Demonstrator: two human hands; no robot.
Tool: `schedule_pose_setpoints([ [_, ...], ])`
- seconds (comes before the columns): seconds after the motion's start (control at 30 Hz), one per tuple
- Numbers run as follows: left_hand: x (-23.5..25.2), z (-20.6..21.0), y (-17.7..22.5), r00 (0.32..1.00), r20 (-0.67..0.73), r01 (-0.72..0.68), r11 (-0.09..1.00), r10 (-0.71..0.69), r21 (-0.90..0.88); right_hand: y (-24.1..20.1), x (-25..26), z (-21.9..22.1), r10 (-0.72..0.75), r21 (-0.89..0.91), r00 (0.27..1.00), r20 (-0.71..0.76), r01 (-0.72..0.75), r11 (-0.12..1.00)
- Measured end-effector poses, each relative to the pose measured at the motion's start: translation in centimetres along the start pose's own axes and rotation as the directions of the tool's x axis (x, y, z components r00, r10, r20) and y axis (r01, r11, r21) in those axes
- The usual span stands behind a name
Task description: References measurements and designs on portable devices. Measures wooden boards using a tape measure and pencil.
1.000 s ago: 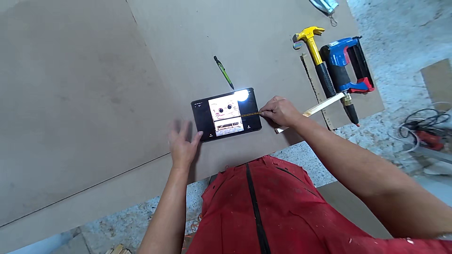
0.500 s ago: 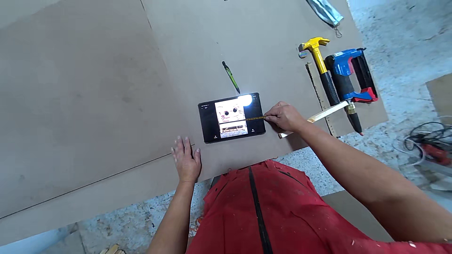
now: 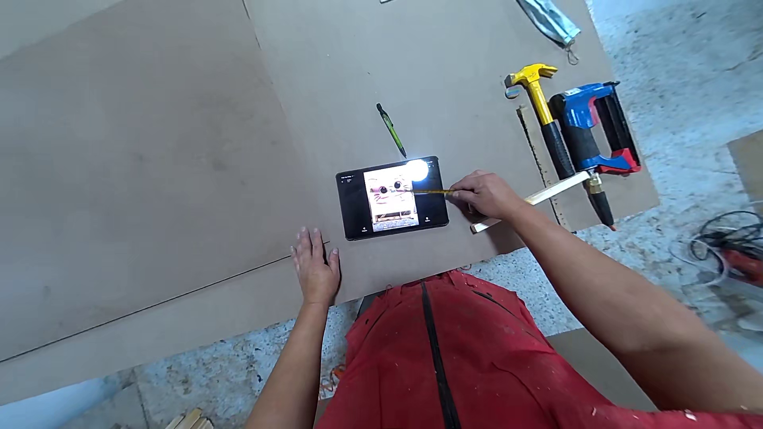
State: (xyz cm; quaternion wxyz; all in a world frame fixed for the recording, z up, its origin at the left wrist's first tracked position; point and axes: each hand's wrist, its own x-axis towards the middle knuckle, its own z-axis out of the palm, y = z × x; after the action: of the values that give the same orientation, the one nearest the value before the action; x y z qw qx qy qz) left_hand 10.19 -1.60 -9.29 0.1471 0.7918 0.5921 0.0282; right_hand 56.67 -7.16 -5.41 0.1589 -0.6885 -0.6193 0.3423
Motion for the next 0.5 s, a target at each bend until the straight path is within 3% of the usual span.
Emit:
schedule_pose_setpoints([
  [0.13,0.3,-0.6,-0.1,0.999,0.023,0.035,0.999,-0.035,-0.010,-2.6,-2.3,-3.3,0.189,0.293,0.968,-0.164,-0.135,0.946],
  [0.23,0.6,-0.9,0.0,0.999,0.022,0.039,0.999,-0.039,-0.011,-2.7,-4.0,-3.4,0.302,0.495,0.935,-0.186,-0.177,0.851],
  [0.5,5.1,-1.7,1.4,0.989,-0.001,0.146,0.987,-0.147,0.071,-5.0,-7.5,1.5,0.347,0.637,0.935,-0.074,-0.223,0.737],
])
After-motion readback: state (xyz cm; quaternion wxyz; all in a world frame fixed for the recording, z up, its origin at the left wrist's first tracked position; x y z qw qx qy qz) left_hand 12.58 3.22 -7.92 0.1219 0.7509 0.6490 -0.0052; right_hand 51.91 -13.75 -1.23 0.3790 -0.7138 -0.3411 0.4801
